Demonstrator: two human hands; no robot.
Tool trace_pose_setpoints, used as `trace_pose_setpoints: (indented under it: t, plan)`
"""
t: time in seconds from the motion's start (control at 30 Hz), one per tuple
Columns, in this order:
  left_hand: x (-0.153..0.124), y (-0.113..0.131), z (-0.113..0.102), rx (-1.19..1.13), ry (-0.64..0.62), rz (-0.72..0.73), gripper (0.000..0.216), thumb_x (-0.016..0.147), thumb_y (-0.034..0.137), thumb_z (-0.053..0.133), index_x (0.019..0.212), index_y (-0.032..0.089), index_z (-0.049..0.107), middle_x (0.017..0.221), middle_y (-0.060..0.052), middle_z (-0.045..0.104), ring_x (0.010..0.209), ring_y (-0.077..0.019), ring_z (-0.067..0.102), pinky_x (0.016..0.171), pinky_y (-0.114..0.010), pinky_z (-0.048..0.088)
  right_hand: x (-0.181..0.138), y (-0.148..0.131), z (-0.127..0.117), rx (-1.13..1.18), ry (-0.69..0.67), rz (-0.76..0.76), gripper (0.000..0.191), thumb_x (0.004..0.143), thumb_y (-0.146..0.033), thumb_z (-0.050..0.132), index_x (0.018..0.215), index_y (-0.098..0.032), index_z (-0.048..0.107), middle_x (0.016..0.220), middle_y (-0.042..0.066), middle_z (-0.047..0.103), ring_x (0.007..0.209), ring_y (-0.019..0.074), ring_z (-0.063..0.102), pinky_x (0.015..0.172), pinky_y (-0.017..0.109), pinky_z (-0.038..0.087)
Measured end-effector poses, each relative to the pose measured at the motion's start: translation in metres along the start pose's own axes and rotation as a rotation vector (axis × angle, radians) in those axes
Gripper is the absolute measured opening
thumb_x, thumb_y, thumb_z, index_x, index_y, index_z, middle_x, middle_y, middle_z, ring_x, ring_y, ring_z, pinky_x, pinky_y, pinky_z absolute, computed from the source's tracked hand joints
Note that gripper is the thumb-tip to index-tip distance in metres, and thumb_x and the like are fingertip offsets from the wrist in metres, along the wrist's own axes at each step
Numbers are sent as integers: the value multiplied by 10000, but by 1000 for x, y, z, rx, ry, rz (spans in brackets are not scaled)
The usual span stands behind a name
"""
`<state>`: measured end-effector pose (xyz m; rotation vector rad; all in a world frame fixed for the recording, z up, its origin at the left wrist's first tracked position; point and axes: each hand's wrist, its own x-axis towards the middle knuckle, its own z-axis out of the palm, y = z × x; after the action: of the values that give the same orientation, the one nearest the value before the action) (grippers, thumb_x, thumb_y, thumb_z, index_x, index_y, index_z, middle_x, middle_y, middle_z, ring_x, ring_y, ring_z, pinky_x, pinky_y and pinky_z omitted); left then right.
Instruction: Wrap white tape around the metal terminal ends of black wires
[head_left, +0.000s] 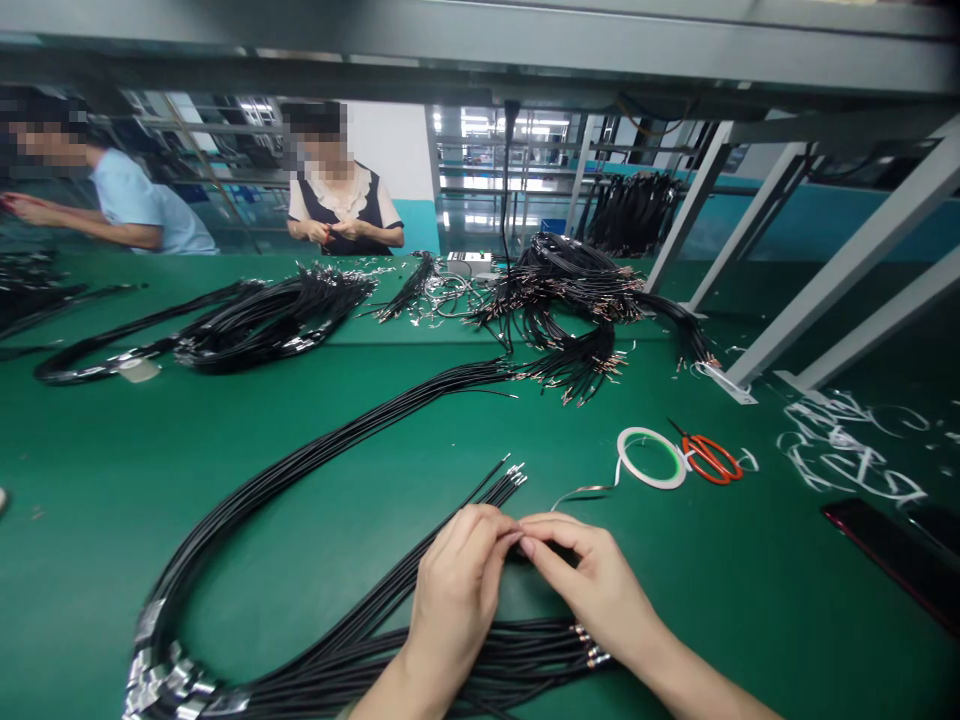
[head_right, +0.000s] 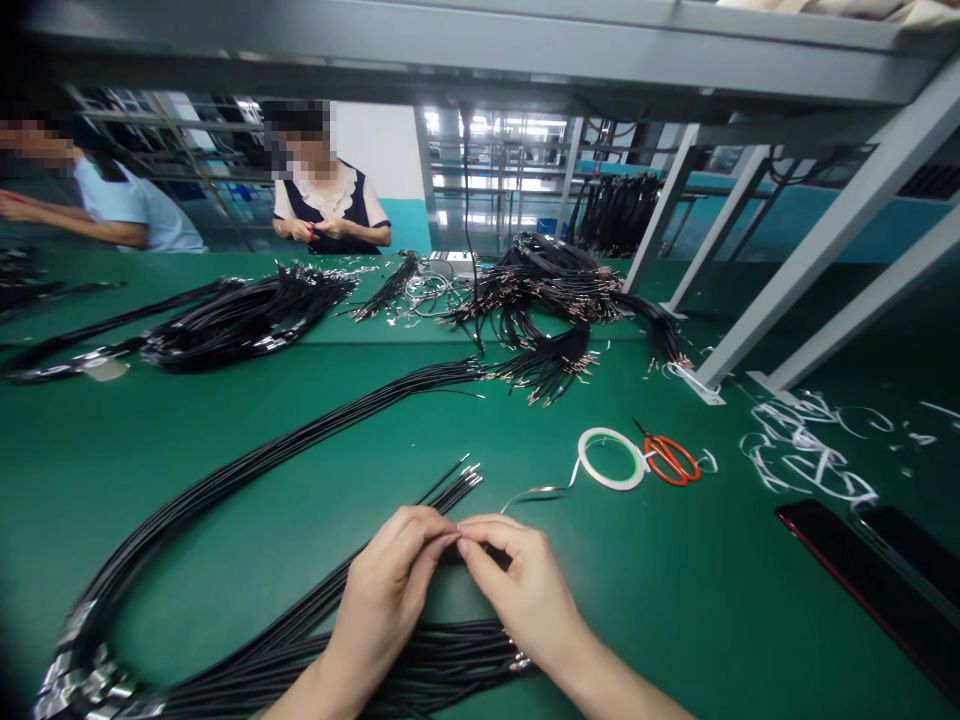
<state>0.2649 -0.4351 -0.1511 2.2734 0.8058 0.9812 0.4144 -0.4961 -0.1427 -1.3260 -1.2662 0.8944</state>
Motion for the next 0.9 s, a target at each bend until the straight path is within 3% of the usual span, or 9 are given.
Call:
trace_pose_setpoints:
  t: [0.47,0.6,0.7,0.9]
  plan:
    - [2,-2,1,45,-45,-18,124,907,135,438,911,202,543,878,-48,585,832,-177,567,744,-301,452,0,0,0,19,-22,8,190,873,-215,561,965,-209,727,986,72,707,923,209,642,859,347,496]
    - [2,-2,1,33,-79,-26,132,917,136,405,901,205,517,879,-50,573,823,-177,557,737,-303,449,-2,6,3,125,-26,99,243,866,-227,572,1093,-189,652,923,68,710,829,197,664,808,351,520]
    - [2,-1,1,17,-87,-19,140,918,135,391,899,209,507,879,-53,571,821,-182,556,731,-305,450,-3,8,3,153,-17,84,340,863,-203,570,1203,-212,578,867,46,707,819,184,662,834,359,509]
    - [2,-1,2,-4,-74,-16,132,924,150,390,884,209,502,854,-52,559,802,-180,543,720,-309,444,-1,-1,-1,20,-47,-47,346,861,-159,539,1180,-267,618,1128,62,638,858,175,636,833,341,505]
